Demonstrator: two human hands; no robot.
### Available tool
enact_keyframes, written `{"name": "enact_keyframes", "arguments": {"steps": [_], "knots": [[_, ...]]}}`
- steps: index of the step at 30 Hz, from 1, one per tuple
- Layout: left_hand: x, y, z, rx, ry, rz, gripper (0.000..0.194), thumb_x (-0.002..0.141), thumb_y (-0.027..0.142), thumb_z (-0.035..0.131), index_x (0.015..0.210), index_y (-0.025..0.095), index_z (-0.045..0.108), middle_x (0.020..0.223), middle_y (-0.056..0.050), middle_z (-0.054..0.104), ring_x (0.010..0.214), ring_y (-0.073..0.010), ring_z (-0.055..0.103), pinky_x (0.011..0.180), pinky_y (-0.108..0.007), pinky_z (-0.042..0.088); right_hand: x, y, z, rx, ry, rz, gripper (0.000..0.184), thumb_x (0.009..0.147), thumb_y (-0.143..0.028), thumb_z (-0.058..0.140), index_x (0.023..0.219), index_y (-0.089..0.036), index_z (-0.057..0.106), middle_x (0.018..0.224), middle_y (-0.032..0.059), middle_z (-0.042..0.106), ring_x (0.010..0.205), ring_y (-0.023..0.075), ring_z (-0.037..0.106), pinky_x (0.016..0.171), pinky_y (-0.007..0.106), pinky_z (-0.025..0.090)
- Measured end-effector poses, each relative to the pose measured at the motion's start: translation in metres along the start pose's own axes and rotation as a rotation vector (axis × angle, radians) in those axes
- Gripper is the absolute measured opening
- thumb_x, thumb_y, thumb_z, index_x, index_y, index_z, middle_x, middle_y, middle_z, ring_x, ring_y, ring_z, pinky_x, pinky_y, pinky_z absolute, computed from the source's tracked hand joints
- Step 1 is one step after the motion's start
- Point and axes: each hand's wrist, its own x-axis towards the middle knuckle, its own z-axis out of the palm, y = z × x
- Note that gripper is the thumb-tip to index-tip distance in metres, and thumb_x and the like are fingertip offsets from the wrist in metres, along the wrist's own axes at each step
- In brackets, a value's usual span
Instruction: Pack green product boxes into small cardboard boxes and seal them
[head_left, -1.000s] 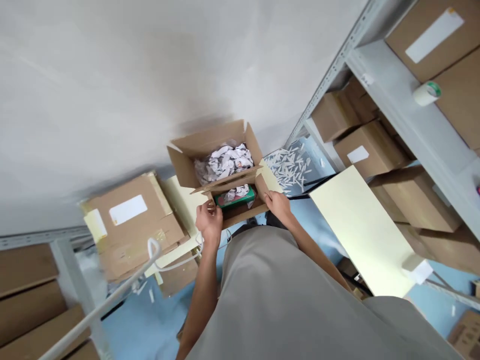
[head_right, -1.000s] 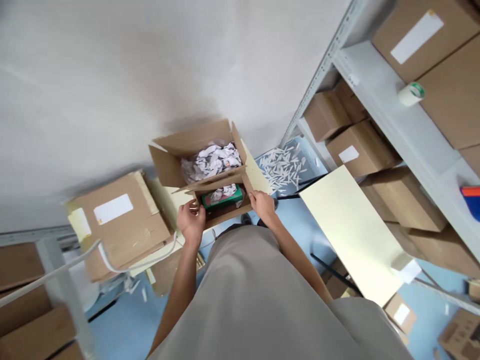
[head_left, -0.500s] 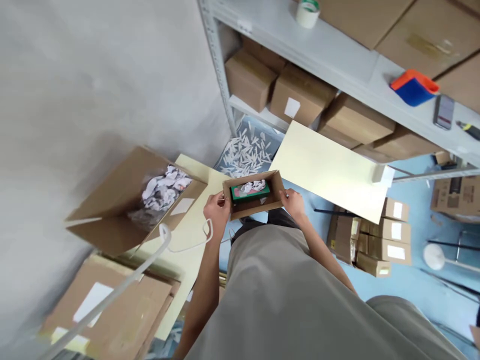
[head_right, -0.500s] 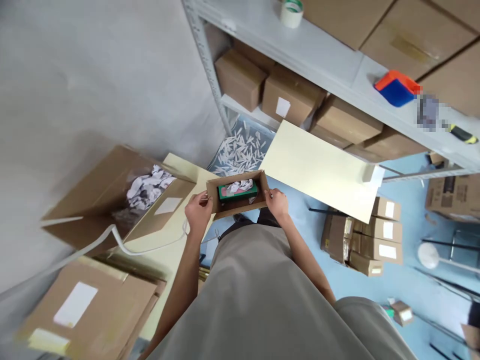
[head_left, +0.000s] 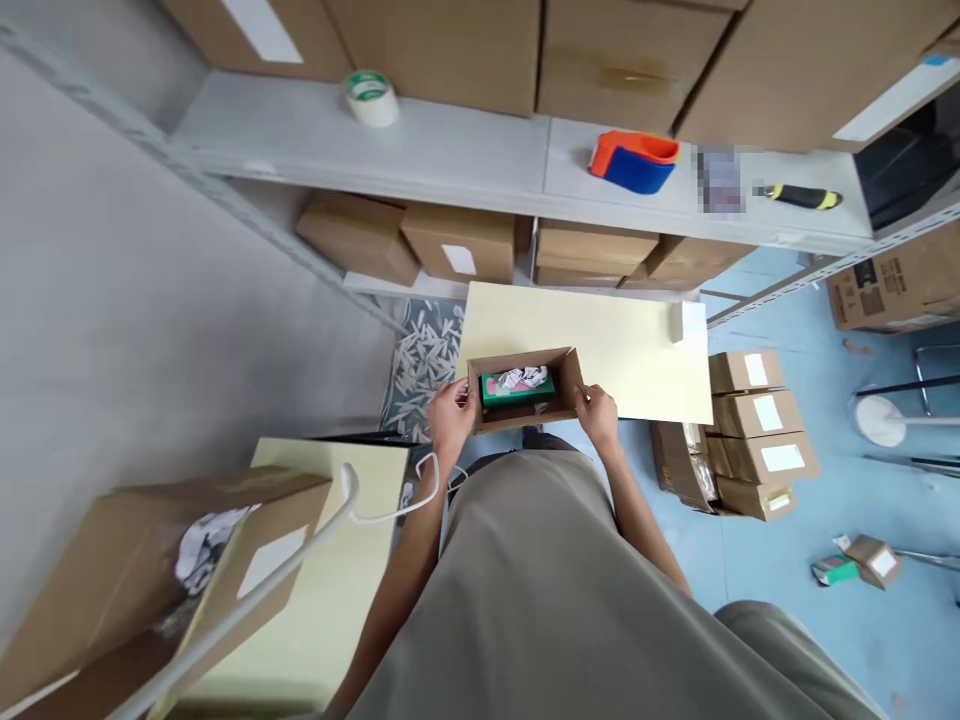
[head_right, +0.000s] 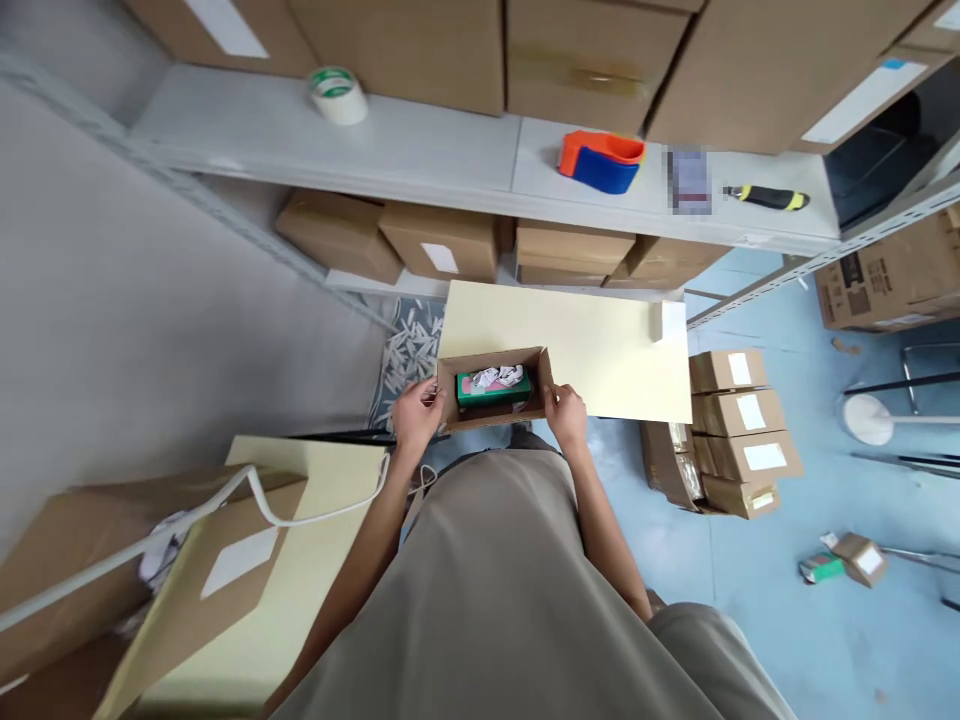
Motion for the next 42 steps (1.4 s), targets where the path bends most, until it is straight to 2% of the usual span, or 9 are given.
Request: {"name": "enact_keyframes", "arguments": {"steps": [5,11,17,22,26,30,33,38,42], "knots": [[0.050,0.053,0.049,0.005,-0.059,0.099,0.025,0.093,0.024,0.069,0.116,0.020,0.081,0.109,-0.011,0.080,0.091,-0.0264,0.078,0.090,-0.037,0.062,0.043,0.047,-0.028,0.033,0.027,0.067,0.045,0.116,-0.035,0.041,0.100,-0.018,0.080,0.101,0.0121,0.075,0.084,0.0229,0.070,0.074,0.030,0.041],[0.070,0.093,0.085,-0.026,-0.131,0.173,0.032,0.098,0.024,0.065,0.127,0.021,0.078,0.113,-0.010,0.077,0.095,-0.0236,0.078,0.093,-0.035,0.063,0.074,0.082,-0.052,0.078,0.058,0.079,0.044,0.116,-0.036,0.042,0.110,-0.017,0.080,0.105,0.0132,0.076,0.084,0.0233,0.072,0.075,0.031,0.044],[0.057,0.094,0.083,-0.147,-0.334,0.249,0.049,0.103,0.039,0.068,0.149,0.023,0.065,0.134,-0.012,0.072,0.118,-0.0250,0.076,0.105,-0.038,0.063,0.065,0.088,-0.055,0.236,0.041,-0.113,0.052,0.110,-0.053,0.057,0.148,-0.020,0.069,0.143,0.0169,0.071,0.120,0.0297,0.073,0.097,0.038,0.058],[0.050,0.079,0.085,-0.071,-0.515,0.265,0.083,0.081,0.054,0.093,0.153,0.026,0.062,0.150,-0.014,0.068,0.140,-0.0357,0.067,0.117,-0.048,0.058,0.062,0.095,-0.045,0.262,-0.120,-0.350,0.060,0.101,-0.047,0.075,0.155,-0.022,0.065,0.162,0.0135,0.062,0.149,0.0316,0.057,0.123,0.046,0.051],[0.067,0.075,0.096,-0.058,-0.435,0.151,0.082,0.089,0.042,0.089,0.160,0.026,0.052,0.148,-0.014,0.069,0.121,-0.0317,0.076,0.106,-0.046,0.063,0.083,0.100,-0.037,0.266,-0.104,-0.206,0.053,0.102,-0.033,0.070,0.154,-0.024,0.064,0.141,0.0132,0.073,0.131,0.0313,0.070,0.113,0.046,0.059],[0.088,0.084,0.099,0.065,-0.259,0.195,0.096,0.089,0.024,0.087,0.170,0.027,0.036,0.160,-0.019,0.054,0.135,-0.0355,0.069,0.109,-0.047,0.061,0.111,0.100,-0.037,0.180,0.061,-0.080,0.087,0.097,-0.027,0.070,0.176,-0.022,0.032,0.161,0.0223,0.053,0.136,0.0382,0.066,0.104,0.051,0.062],[0.095,0.088,0.097,0.116,-0.266,0.328,0.078,0.088,0.017,0.085,0.159,0.029,0.052,0.160,-0.016,0.050,0.147,-0.0363,0.058,0.117,-0.049,0.056,0.124,0.101,-0.040,0.143,0.090,-0.174,0.085,0.096,-0.022,0.068,0.174,-0.026,0.035,0.169,0.0204,0.044,0.139,0.0367,0.063,0.106,0.050,0.062],[0.088,0.079,0.099,0.157,-0.310,0.320,0.004,0.097,0.022,0.075,0.099,0.025,0.075,0.136,-0.013,0.063,0.133,-0.0332,0.064,0.117,-0.048,0.054,0.131,0.106,-0.037,0.109,0.034,-0.306,0.033,0.101,-0.022,0.066,0.131,-0.024,0.077,0.147,0.0153,0.067,0.137,0.0355,0.062,0.112,0.052,0.057],[0.078,0.074,0.106,0.094,-0.321,0.214,0.012,0.105,0.028,0.065,0.100,0.023,0.076,0.128,-0.013,0.069,0.124,-0.0294,0.069,0.111,-0.042,0.055,0.132,0.104,-0.031,0.197,0.056,-0.247,0.027,0.108,-0.028,0.058,0.115,-0.023,0.084,0.136,0.0137,0.074,0.130,0.0331,0.065,0.110,0.048,0.057]]}}
